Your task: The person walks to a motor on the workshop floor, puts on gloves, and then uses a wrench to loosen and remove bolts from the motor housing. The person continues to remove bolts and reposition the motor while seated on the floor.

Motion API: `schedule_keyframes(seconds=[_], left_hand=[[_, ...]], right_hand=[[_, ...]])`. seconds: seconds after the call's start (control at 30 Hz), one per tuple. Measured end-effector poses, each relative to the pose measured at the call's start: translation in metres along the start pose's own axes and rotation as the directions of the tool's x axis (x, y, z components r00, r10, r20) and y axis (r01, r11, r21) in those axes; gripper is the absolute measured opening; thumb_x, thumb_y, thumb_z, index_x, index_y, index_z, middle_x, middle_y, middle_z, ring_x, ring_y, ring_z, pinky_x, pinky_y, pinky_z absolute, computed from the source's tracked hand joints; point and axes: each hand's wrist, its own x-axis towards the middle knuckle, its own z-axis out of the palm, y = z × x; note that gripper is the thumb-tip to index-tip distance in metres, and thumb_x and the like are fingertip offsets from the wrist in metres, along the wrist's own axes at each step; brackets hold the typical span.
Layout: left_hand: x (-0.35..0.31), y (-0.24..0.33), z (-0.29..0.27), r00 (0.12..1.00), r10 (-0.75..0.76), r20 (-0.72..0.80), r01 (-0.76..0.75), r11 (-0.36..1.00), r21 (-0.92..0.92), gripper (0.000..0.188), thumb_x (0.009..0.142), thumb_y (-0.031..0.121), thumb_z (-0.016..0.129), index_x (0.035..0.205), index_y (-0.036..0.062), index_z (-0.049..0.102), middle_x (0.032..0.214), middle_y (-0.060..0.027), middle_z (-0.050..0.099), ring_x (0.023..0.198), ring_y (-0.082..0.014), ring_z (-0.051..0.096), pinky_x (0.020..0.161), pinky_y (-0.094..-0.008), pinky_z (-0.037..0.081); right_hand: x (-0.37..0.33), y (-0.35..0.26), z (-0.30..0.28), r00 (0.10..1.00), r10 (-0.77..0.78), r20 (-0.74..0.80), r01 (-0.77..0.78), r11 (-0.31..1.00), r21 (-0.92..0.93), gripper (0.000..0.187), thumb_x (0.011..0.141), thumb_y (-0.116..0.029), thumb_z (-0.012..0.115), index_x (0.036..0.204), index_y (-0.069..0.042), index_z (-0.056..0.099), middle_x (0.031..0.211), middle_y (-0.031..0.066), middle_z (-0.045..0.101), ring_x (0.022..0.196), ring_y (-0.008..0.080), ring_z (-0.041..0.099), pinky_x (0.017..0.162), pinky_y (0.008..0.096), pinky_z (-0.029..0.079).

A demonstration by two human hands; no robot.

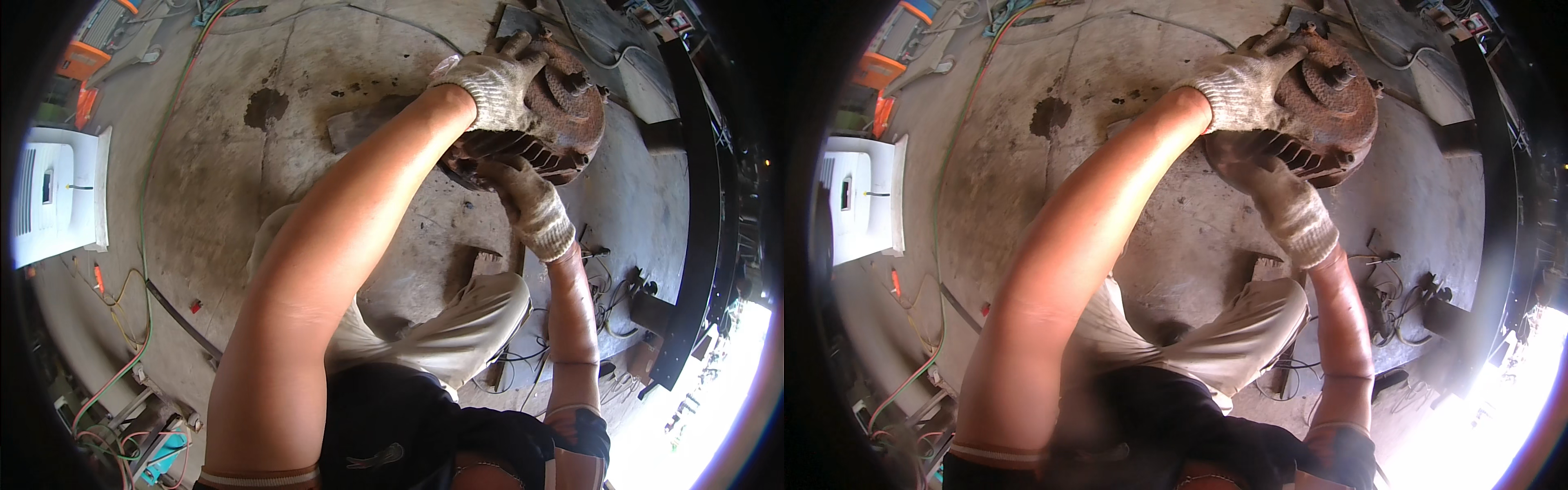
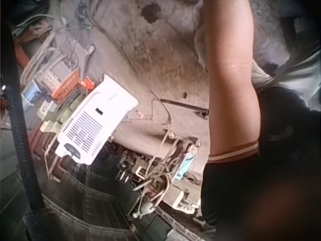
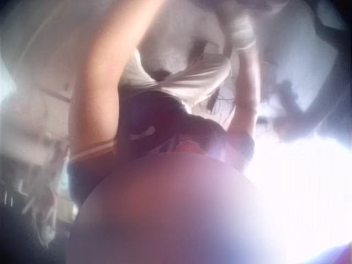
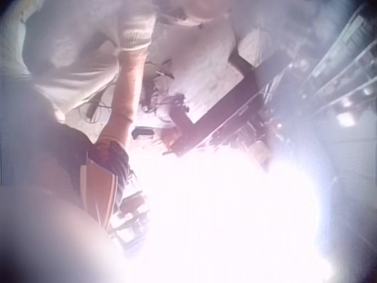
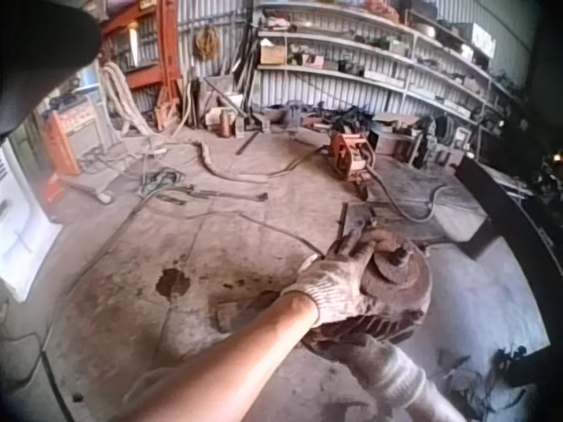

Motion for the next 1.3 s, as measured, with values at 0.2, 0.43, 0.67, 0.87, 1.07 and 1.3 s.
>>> schedule_keyframes(seconds=[0.2, 0.43, 0.67, 0.87, 1.07, 1.3], left_hand=[[-0.001, -0.001, 0.001, 0.999, -0.022, 0.030, 0.023, 0.999, -0.041, 0.102, 0.082, 0.059, 0.075, 0.163, 0.0204, 0.025, 0.172, -0.0116, 0.011, 0.148, -0.0363, 0.040, 0.119, -0.0486, 0.040], [0.001, -0.003, 0.009, 0.998, -0.011, -0.060, 0.014, 0.999, 0.048, 0.106, 0.079, 0.062, 0.077, 0.163, 0.0254, 0.023, 0.169, -0.0131, 0.022, 0.131, -0.0368, 0.058, 0.106, -0.0455, 0.053], [0.001, -0.004, 0.009, 0.996, 0.006, -0.086, -0.003, 0.999, 0.037, 0.104, 0.082, 0.059, 0.076, 0.163, 0.0248, 0.022, 0.169, -0.0143, 0.023, 0.130, -0.0378, 0.059, 0.106, -0.0457, 0.053], [0.005, -0.005, 0.016, 0.990, 0.037, -0.136, -0.032, 0.999, 0.042, 0.103, 0.082, 0.059, 0.076, 0.163, 0.0234, 0.024, 0.171, -0.0127, 0.016, 0.138, -0.0371, 0.052, 0.110, -0.0446, 0.050], [0.004, -0.006, 0.012, 0.998, 0.019, -0.062, -0.020, 1.000, -0.018, 0.101, 0.083, 0.057, 0.076, 0.163, 0.0222, 0.024, 0.172, -0.0111, 0.010, 0.141, -0.0377, 0.048, 0.115, -0.0469, 0.045], [0.006, -0.007, 0.014, 0.997, 0.021, -0.077, -0.023, 0.999, -0.027, 0.090, 0.090, 0.047, 0.071, 0.163, 0.0236, 0.023, 0.172, -0.0071, 0.008, 0.146, -0.0363, 0.043, 0.119, -0.0472, 0.041]], right_hand=[[-0.016, 0.009, 0.009, 0.982, -0.001, -0.191, -0.001, 1.000, -0.007, 0.028, 0.098, -0.022, 0.069, 0.119, -0.004, 0.065, 0.117, 0.0150, 0.068, 0.100, 0.0302, 0.070, 0.088, 0.0376, 0.055], [-0.026, 0.029, 0.029, 0.908, 0.409, -0.090, -0.209, 0.628, 0.750, 0.040, 0.104, -0.032, 0.063, 0.124, 0.002, 0.058, 0.106, 0.0146, 0.071, 0.081, 0.0214, 0.071, 0.075, 0.0335, 0.058], [-0.032, 0.022, 0.043, 0.893, 0.437, -0.103, -0.249, 0.672, 0.698, 0.031, 0.106, -0.027, 0.058, 0.122, -0.001, 0.060, 0.085, 0.0087, 0.069, 0.069, 0.0133, 0.066, 0.064, 0.0295, 0.054], [-0.016, 0.004, 0.003, 0.994, 0.070, -0.085, -0.070, 0.998, 0.002, 0.020, 0.096, -0.013, 0.068, 0.114, -0.006, 0.069, 0.100, 0.0149, 0.068, 0.090, 0.0331, 0.067, 0.079, 0.0399, 0.055], [-0.014, -0.009, 0.002, 0.980, 0.118, -0.159, -0.137, 0.985, -0.108, 0.027, 0.090, -0.005, 0.070, 0.116, -0.007, 0.070, 0.106, 0.0176, 0.065, 0.098, 0.0395, 0.066, 0.085, 0.0427, 0.055], [-0.018, -0.013, 0.001, 0.989, 0.135, -0.067, -0.150, 0.929, -0.340, 0.048, 0.084, 0.009, 0.063, 0.128, -0.011, 0.067, 0.116, 0.0151, 0.067, 0.101, 0.0335, 0.068, 0.088, 0.0414, 0.055]])
